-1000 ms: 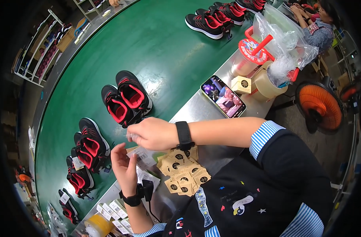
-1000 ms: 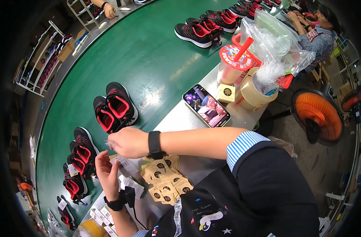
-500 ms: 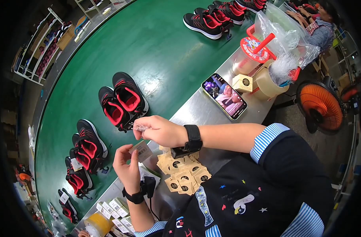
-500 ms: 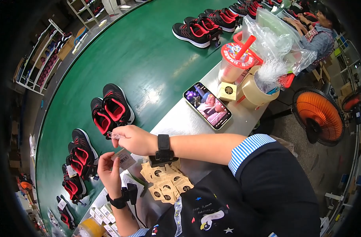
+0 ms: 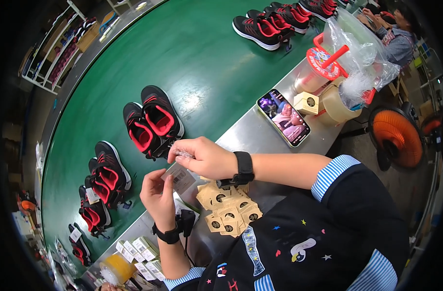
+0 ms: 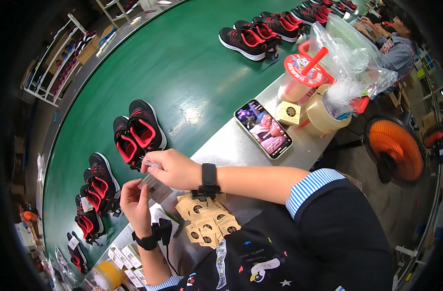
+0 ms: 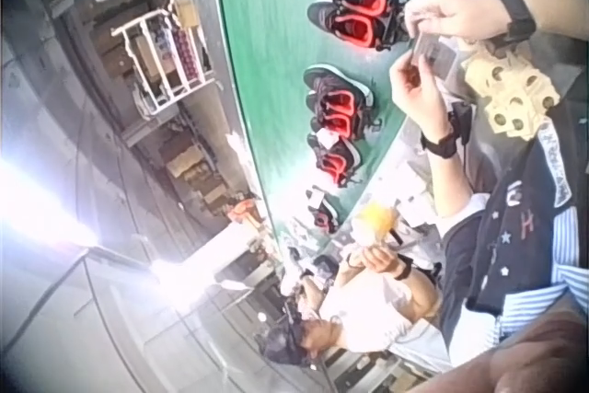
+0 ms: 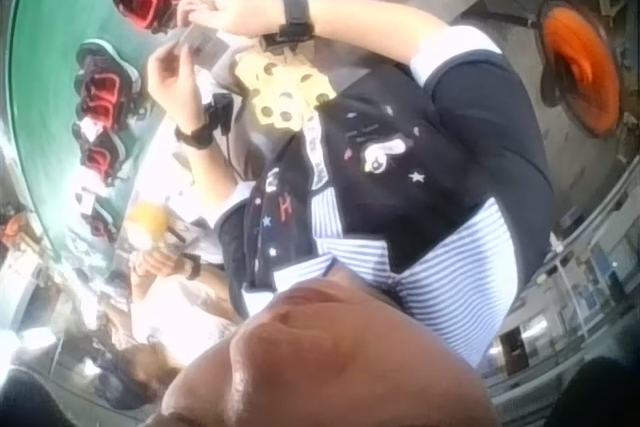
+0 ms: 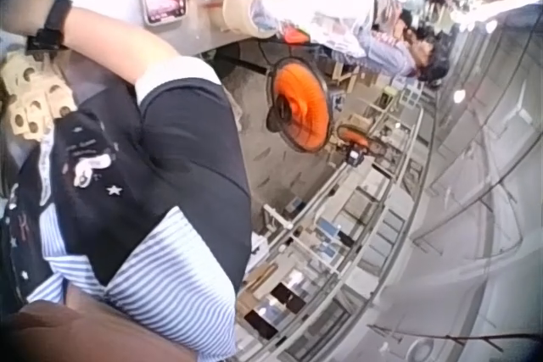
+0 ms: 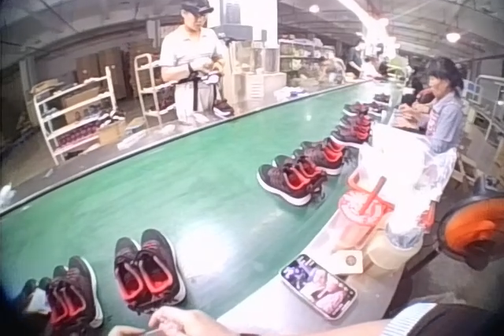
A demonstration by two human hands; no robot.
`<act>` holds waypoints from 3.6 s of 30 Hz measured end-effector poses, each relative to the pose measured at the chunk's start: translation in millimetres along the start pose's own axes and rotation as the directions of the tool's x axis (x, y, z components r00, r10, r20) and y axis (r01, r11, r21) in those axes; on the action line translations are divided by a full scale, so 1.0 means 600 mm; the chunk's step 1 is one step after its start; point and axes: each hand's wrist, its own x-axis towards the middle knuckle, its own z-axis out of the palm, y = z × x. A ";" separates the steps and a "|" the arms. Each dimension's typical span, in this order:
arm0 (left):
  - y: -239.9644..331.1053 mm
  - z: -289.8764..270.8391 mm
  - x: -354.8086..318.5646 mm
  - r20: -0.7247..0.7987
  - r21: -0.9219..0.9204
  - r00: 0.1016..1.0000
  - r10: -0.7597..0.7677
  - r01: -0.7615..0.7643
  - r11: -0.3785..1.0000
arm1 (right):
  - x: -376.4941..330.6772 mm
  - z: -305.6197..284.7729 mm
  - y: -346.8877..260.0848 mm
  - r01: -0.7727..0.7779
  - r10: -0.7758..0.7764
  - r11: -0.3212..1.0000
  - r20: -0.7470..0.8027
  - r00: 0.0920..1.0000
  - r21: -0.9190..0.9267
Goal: Tagging and preparing shoes for packaging on a production line.
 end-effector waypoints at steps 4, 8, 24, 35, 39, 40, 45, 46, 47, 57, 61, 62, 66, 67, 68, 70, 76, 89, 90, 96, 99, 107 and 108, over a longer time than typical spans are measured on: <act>0.008 0.008 0.001 -0.003 -0.004 1.000 0.030 -0.030 1.000 | -0.008 0.001 -0.005 0.029 -0.026 0.997 0.038 0.999 -0.075; 0.010 0.007 -0.002 0.004 0.002 1.000 0.019 -0.019 1.000 | -0.010 0.016 -0.003 0.113 -0.113 0.989 0.007 0.994 -0.096; 0.010 0.012 -0.002 0.032 -0.401 0.996 -0.082 0.088 0.912 | -0.007 0.033 0.007 0.122 -0.140 0.976 -0.093 0.986 -0.178; -0.007 0.028 0.017 -0.145 -0.311 0.987 0.061 -0.104 0.945 | 0.021 0.024 0.015 -0.181 0.180 0.966 0.023 0.983 0.187; -0.004 0.007 0.039 0.038 -0.084 0.982 0.187 -0.183 0.979 | 0.046 0.006 0.026 -0.305 0.247 0.905 0.220 0.944 0.295; -0.003 0.004 0.053 0.066 0.034 0.981 0.184 -0.187 0.982 | 0.051 -0.001 0.030 -0.276 0.225 0.907 0.189 0.956 0.317; -0.036 -0.043 0.124 0.211 0.793 0.969 0.130 -0.248 0.556 | 0.106 -0.038 0.073 -0.285 0.280 0.939 0.055 0.958 0.194; -0.051 -0.047 0.129 0.208 0.820 0.977 0.054 -0.204 0.535 | 0.119 -0.040 0.084 -0.279 0.276 0.949 0.040 0.960 0.145; -0.062 -0.045 0.133 0.202 0.819 0.979 0.025 -0.183 0.544 | 0.129 -0.044 0.086 -0.283 0.282 0.959 0.013 0.959 0.035; -0.011 -0.110 0.119 0.410 0.833 0.885 -0.219 -0.266 0.486 | 0.199 0.006 0.132 -0.149 0.129 0.871 -0.075 0.989 -0.467; -0.006 -0.081 0.181 0.312 0.735 0.911 0.271 -0.412 0.538 | 0.216 0.034 0.151 -0.123 0.089 0.833 -0.089 0.992 -0.540; -0.013 -0.071 0.197 0.237 0.665 0.918 0.318 -0.392 0.636 | 0.219 0.042 0.153 -0.124 0.084 0.813 -0.095 0.992 -0.569; -0.068 -0.088 0.229 0.321 0.759 0.929 0.183 -0.368 0.537 | 0.222 0.077 0.156 -0.139 0.159 0.743 -0.029 0.987 -0.655; -0.074 -0.089 0.233 0.298 0.784 0.942 0.153 -0.333 0.524 | 0.222 0.082 0.158 -0.137 0.144 0.743 -0.044 0.989 -0.656; -0.075 -0.092 0.237 0.310 0.809 0.946 0.095 -0.315 0.497 | 0.224 0.087 0.159 -0.128 0.125 0.769 -0.050 0.991 -0.626; -0.078 -0.097 0.243 0.339 0.817 0.940 0.036 -0.313 0.485 | 0.225 0.091 0.161 -0.148 0.170 0.748 -0.029 0.985 -0.648; -0.079 -0.109 0.237 0.334 0.747 0.942 0.023 -0.280 0.603 | 0.227 0.098 0.143 -0.147 0.202 0.738 0.009 0.979 -0.658; -0.103 -0.149 0.255 0.252 0.599 0.919 -0.302 0.097 0.795 | 0.221 0.153 0.154 -0.170 0.151 0.791 -0.082 0.985 -0.587; -0.106 -0.151 0.251 0.222 0.588 0.934 -0.279 0.100 0.803 | 0.220 0.153 0.155 -0.173 0.153 0.791 -0.084 0.985 -0.587; -0.121 -0.155 0.232 0.163 0.634 0.987 0.016 -0.117 0.765 | 0.228 0.143 0.161 -0.020 -0.007 0.800 -0.043 0.999 -0.599; -0.125 -0.151 0.226 0.042 0.407 0.999 0.009 -0.025 0.913 | 0.227 0.144 0.161 0.008 -0.036 0.813 -0.037 0.999 -0.582; -0.106 -0.139 0.206 0.046 0.263 0.998 0.037 -0.048 0.964 | 0.246 0.144 0.147 -0.050 0.008 0.892 -0.094 0.996 -0.450; -0.101 -0.129 0.200 0.106 0.316 0.991 0.083 -0.113 0.942 | 0.248 0.147 0.144 -0.048 0.008 0.892 -0.091 0.996 -0.449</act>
